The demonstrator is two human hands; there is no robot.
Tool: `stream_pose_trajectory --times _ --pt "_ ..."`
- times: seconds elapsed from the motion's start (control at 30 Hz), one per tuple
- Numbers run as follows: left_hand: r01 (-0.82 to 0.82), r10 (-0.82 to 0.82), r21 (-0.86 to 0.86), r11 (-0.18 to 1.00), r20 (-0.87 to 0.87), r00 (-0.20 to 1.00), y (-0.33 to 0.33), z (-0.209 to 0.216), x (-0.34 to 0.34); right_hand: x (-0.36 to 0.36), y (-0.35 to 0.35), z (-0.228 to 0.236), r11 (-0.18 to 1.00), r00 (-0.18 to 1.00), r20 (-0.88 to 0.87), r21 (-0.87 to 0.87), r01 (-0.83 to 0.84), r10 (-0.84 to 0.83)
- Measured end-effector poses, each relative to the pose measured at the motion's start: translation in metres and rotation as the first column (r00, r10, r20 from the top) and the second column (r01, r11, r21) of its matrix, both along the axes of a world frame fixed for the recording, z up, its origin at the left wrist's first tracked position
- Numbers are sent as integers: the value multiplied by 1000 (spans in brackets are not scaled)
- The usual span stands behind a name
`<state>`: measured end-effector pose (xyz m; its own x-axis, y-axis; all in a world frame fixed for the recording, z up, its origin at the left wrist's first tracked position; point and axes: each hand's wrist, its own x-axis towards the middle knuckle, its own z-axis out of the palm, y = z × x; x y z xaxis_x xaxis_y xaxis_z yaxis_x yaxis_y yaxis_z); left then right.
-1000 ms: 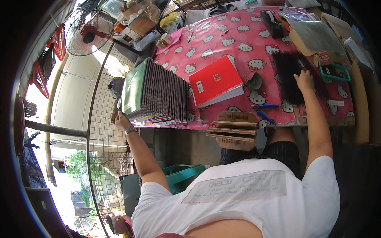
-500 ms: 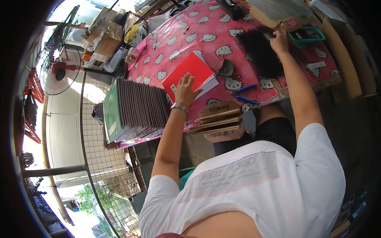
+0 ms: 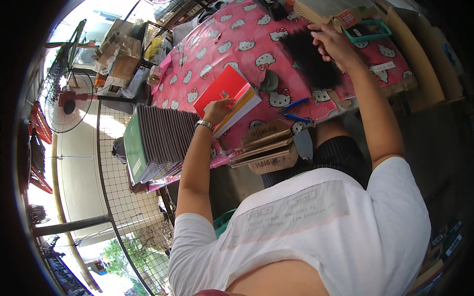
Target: The person labels notebooks by wrapping a numbered adhesive strip around the spine of each one, pressing it down by hand, and then placing the finished notebook onto a stack.
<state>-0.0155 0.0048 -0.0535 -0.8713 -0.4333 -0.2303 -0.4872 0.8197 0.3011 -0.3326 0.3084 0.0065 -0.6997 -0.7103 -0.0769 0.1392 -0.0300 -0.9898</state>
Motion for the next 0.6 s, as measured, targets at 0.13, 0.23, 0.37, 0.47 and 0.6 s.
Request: stream_pose_trajectory --times 0.13,0.23,0.37,0.47,0.6 --pt "28 -30 -29 999 -89 996 -7 -10 10 14 -6 0 996 995 -77 -65 -63 58" --pt "-18 3 -179 984 -82 997 -6 4 11 24 -3 5 993 984 -175 -113 -46 25" --pt "-162 129 -165 973 -194 972 25 96 16 30 27 21 996 971 -235 -64 -55 38" --pt "-18 -40 -132 991 -426 904 57 149 41 38 42 28 998 979 -203 -55 -33 22" --pt "168 -255 -284 944 -306 917 129 179 46 48 44 21 993 982 -184 -94 -65 46"
